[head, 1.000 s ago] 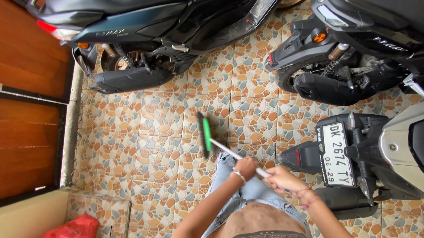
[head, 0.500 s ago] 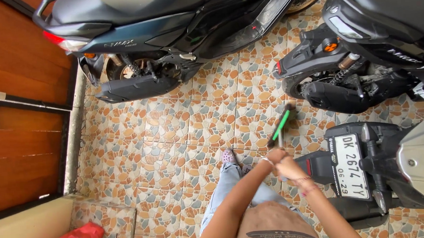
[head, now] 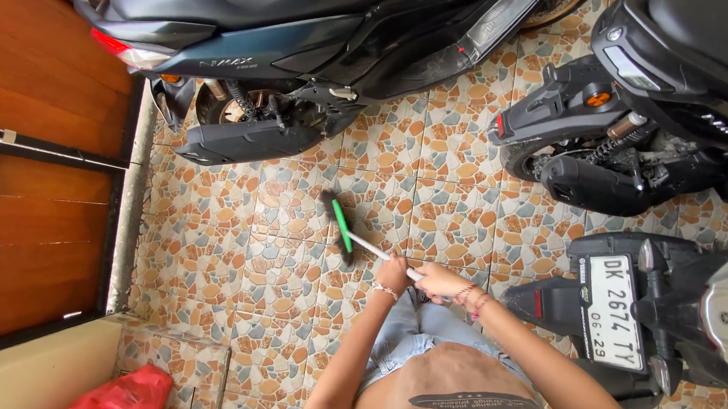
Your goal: The person sweeps a tiled floor with a green broom in a garage area. They move around two parked motorcycles, sweeping along walls and between the vehicles.
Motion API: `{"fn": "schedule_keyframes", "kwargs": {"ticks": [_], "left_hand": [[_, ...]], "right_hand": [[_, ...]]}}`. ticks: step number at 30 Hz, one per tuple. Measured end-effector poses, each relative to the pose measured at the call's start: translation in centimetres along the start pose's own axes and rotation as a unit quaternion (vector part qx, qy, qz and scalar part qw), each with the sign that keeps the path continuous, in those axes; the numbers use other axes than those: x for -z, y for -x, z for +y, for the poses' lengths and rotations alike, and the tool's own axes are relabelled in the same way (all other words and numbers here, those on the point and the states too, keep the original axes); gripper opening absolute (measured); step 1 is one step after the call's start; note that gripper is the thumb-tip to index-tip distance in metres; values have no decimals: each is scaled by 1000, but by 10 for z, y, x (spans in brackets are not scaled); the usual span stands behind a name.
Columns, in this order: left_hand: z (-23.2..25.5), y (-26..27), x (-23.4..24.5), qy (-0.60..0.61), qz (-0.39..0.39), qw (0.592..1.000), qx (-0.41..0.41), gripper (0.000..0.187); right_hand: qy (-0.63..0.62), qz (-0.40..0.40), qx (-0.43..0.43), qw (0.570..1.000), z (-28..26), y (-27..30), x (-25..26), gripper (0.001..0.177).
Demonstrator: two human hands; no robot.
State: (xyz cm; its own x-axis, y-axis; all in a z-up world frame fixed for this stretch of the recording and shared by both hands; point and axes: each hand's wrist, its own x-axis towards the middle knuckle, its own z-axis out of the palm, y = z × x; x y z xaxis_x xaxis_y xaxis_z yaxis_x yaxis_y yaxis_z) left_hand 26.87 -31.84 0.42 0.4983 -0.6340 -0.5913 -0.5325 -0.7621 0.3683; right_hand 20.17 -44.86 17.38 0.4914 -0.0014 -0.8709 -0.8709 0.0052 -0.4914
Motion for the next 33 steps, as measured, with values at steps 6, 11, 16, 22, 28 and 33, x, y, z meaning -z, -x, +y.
{"fn": "schedule_keyframes", "kwargs": {"ticks": [6,11,16,22,28,33], "left_hand": [[85,38,75,33,-4,995,-93,23],[117,3,72,50,25,985,-164,22],[95,-39,53,115,-11,977,-179,20],[27,-25,49,122,2,978,-170,20],[-50,0,43,101,11,994,-44,16],[-77,-7,31,94,-8,993,72,19]], "right_hand": [[29,26,-22,999,-61,118,49,57],[139,56,-7,989,-21,86,75,46],[239,70,-4,968,-36,39,39,45],[389,52,41,919,-50,10,-27,56],[397,-68,83,912,-87,-3,-52,43],[265,-90,67,958,-52,-59,-47,42]]}}
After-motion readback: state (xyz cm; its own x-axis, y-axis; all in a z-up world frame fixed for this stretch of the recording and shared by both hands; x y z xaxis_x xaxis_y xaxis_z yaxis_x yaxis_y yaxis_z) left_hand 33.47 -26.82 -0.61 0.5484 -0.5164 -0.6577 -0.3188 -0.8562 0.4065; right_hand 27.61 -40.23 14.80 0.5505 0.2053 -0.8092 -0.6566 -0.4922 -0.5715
